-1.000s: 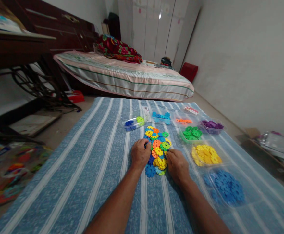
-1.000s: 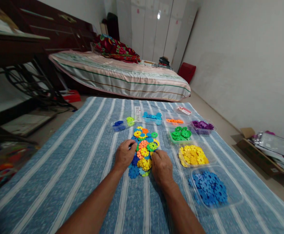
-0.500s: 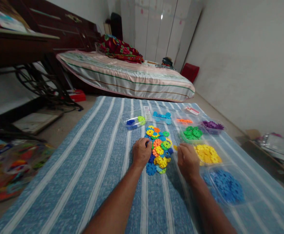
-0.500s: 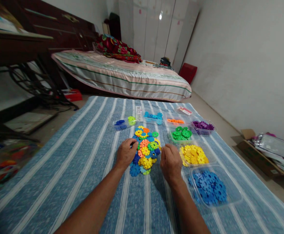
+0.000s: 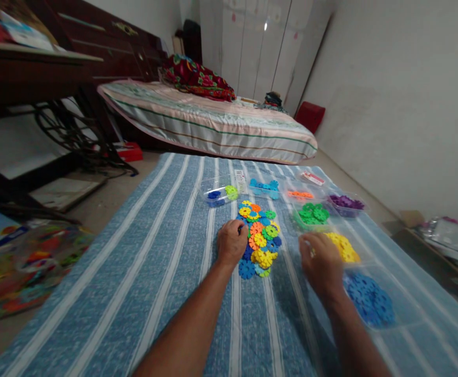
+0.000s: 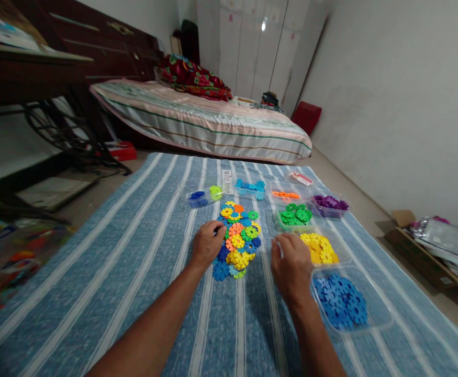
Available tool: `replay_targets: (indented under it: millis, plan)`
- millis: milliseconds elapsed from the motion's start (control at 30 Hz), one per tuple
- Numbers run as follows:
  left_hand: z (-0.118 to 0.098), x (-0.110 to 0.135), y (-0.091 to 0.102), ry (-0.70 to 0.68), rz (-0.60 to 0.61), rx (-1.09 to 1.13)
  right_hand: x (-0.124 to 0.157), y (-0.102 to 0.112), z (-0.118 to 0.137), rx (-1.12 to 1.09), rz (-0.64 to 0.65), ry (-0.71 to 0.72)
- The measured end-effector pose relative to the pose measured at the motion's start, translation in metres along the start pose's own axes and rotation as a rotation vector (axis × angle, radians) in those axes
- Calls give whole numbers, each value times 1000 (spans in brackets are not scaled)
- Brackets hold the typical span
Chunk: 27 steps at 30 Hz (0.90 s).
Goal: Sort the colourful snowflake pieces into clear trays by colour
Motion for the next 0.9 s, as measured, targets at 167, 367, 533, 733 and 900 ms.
replay_targets:
  millis: [167,367,533,733,900]
  plan:
    - [-1,0,0,9,21,-4,27,-37,54,-158,149,89]
    - [-1,0,0,20,16,-11,38,-58,66,-129,202,109]
    - [-2,1,0,21,22,-14,35,-57,65,-190,162,110]
    - [-3,1,1,32,28,-13,33,-50,55,-359,104,-41]
    - [-3,1,0,36,32,-25,34,-51,46,-517,143,-195]
Point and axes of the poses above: each hand's wrist, its own x-axis away from the middle knuckle, its own y-axis out of the back of the hand, z = x × y, the point moved 5 cm from there along -x, towards the middle knuckle, and after that the axes turned 5 degrees about y, right-handed, at the moved point
